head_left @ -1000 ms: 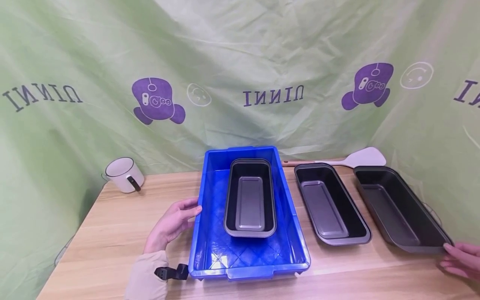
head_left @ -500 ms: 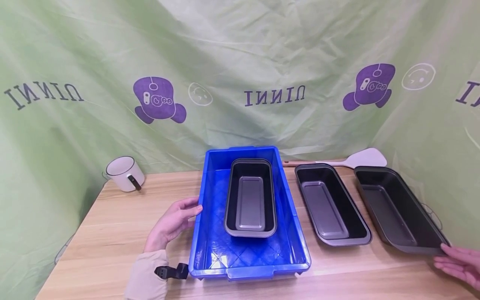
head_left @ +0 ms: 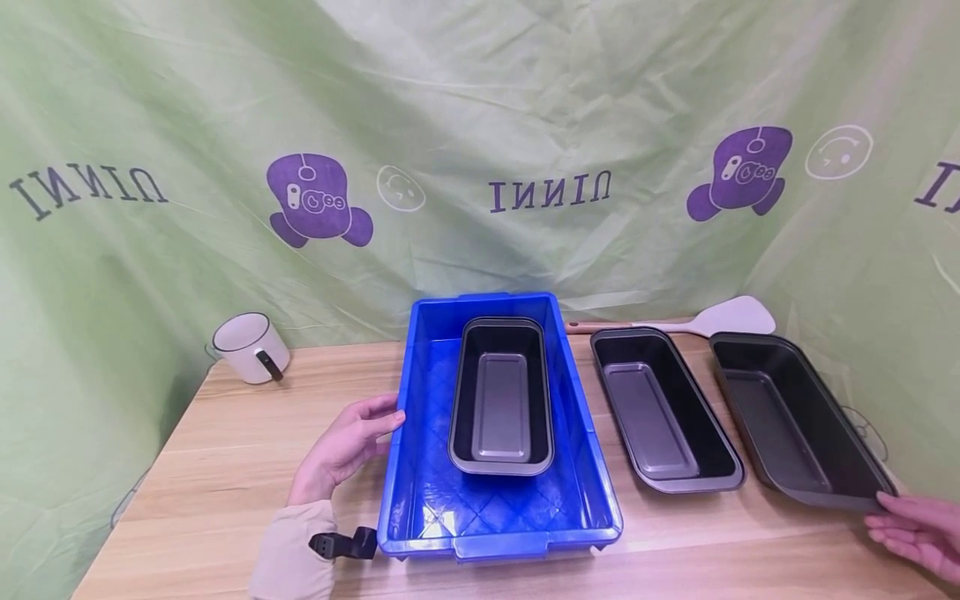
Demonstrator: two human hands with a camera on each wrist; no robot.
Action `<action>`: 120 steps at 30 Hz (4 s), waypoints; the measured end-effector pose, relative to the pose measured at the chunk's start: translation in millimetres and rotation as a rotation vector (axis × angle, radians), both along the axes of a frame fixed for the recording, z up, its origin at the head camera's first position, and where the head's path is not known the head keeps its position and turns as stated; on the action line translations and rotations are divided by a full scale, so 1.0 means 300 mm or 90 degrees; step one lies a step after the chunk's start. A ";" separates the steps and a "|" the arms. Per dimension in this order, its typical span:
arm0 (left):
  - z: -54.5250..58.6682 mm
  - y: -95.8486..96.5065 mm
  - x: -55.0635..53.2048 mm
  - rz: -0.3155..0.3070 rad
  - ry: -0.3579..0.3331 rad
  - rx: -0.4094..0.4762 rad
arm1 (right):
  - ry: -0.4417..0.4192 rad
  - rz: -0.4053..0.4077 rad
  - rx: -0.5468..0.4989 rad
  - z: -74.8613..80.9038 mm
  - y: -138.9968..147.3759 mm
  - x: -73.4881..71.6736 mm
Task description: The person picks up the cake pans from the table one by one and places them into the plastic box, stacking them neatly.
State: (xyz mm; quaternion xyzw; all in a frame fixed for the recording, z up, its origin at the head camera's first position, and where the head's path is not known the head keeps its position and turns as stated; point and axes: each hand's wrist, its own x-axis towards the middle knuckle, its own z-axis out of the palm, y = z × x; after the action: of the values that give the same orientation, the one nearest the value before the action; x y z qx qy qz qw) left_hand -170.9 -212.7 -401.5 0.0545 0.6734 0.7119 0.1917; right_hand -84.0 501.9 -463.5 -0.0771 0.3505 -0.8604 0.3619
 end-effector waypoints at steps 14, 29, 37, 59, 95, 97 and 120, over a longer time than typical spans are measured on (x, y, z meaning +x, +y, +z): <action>-0.005 -0.003 -0.004 0.004 -0.001 0.009 | 0.075 -0.046 -0.127 -0.013 -0.064 0.009; -0.012 -0.002 -0.008 -0.013 0.004 0.013 | 0.117 -0.126 -0.103 0.015 -0.101 0.027; -0.011 -0.007 -0.006 -0.008 0.009 0.011 | 0.182 -0.120 -0.108 0.093 -0.165 -0.002; -0.007 -0.005 0.006 -0.005 0.000 0.015 | 0.259 -0.102 -0.045 0.271 -0.510 -0.100; -0.009 -0.008 -0.010 -0.011 0.003 0.025 | 0.249 -0.118 0.043 0.339 -1.036 -0.210; -0.011 -0.009 -0.009 -0.006 0.002 0.023 | 0.236 -0.119 0.056 0.341 -1.060 -0.212; -0.006 -0.008 -0.007 0.002 0.003 0.014 | 0.205 -0.124 0.325 0.362 -1.211 -0.200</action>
State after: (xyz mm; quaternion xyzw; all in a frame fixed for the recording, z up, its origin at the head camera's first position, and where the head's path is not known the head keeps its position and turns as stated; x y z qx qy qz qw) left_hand -173.2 -215.1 -403.2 0.0573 0.6662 0.7192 0.1887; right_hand -144.1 138.5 -355.0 -0.0848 0.6134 -0.7522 0.2253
